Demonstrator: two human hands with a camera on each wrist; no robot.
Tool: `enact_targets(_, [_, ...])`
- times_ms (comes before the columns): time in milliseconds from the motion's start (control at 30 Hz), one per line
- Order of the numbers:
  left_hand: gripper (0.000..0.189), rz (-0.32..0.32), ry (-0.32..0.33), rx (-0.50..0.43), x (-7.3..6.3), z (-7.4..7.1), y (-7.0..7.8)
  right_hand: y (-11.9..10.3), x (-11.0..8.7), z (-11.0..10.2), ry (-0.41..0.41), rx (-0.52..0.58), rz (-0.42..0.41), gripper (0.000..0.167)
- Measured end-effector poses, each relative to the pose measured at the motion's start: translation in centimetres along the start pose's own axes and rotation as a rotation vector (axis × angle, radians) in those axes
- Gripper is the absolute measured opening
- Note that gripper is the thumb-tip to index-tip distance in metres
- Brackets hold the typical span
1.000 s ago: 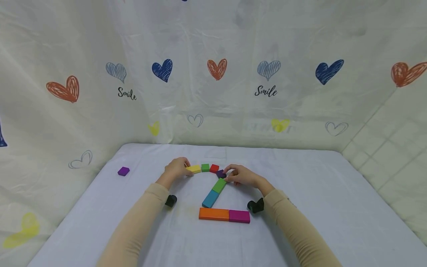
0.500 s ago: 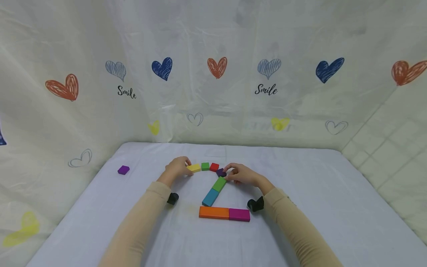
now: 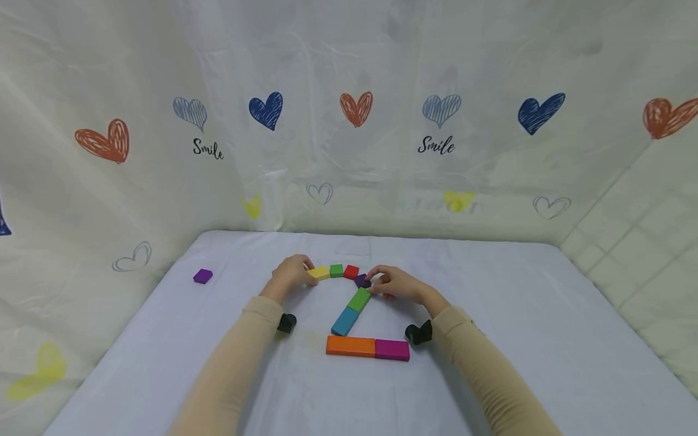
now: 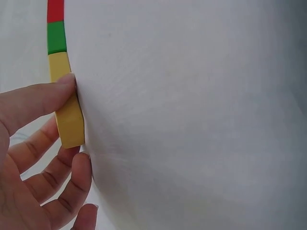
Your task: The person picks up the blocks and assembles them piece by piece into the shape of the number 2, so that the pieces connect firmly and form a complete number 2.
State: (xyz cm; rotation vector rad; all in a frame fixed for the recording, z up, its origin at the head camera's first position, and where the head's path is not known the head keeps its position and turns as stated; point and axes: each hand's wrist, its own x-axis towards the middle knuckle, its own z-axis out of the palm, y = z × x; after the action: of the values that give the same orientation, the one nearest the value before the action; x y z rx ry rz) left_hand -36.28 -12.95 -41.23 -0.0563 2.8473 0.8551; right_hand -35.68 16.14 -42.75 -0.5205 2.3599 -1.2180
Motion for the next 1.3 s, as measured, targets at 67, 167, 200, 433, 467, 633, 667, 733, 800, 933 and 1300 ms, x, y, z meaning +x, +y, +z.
enact_targets(67, [0.03,0.002,0.0,0.001,0.01,0.05,0.02,0.0,-0.01,0.01,0.0,0.003,-0.001,0.029])
enact_targets(167, [0.03,-0.011,-0.005,-0.009,0.13,0.11,0.04,0.03,0.02,0.0,-0.006,0.005,-0.007,0.03])
enact_targets(200, [0.03,-0.013,-0.007,-0.01,0.19,0.13,0.02,0.03,0.04,0.0,-0.009,0.006,-0.008,0.03])
enact_targets(433, [0.029,-0.024,-0.013,-0.008,0.52,0.23,-0.08,0.13,0.16,0.07,-0.007,0.009,-0.006,0.029])
enact_targets(467, [0.029,-0.024,-0.013,-0.007,0.53,0.23,-0.07,0.15,0.17,0.09,-0.008,0.007,-0.01,0.029])
enact_targets(633, [0.029,-0.021,-0.01,-0.004,0.43,0.22,-0.05,0.13,0.09,0.15,-0.007,0.01,-0.009,0.029])
enact_targets(667, [0.029,-0.019,-0.009,-0.003,0.4,0.22,-0.05,0.13,0.09,0.15,-0.008,0.01,-0.011,0.03])
enact_targets(733, [0.029,-0.017,-0.009,-0.003,0.4,0.23,-0.05,0.14,0.09,0.15,-0.008,0.011,-0.008,0.03])
enact_targets(800, [0.029,-0.025,-0.01,-0.008,0.44,0.25,-0.05,0.14,0.08,0.15,-0.009,0.009,-0.01,0.03])
enact_targets(933, [0.029,-0.038,-0.013,-0.017,0.5,0.28,-0.06,0.12,0.07,0.2,-0.001,0.012,-0.001,0.029])
enact_targets(1300, [0.029,-0.027,-0.018,-0.027,0.43,0.17,-0.08,0.07,0.09,0.03,-0.005,0.006,-0.015,0.03])
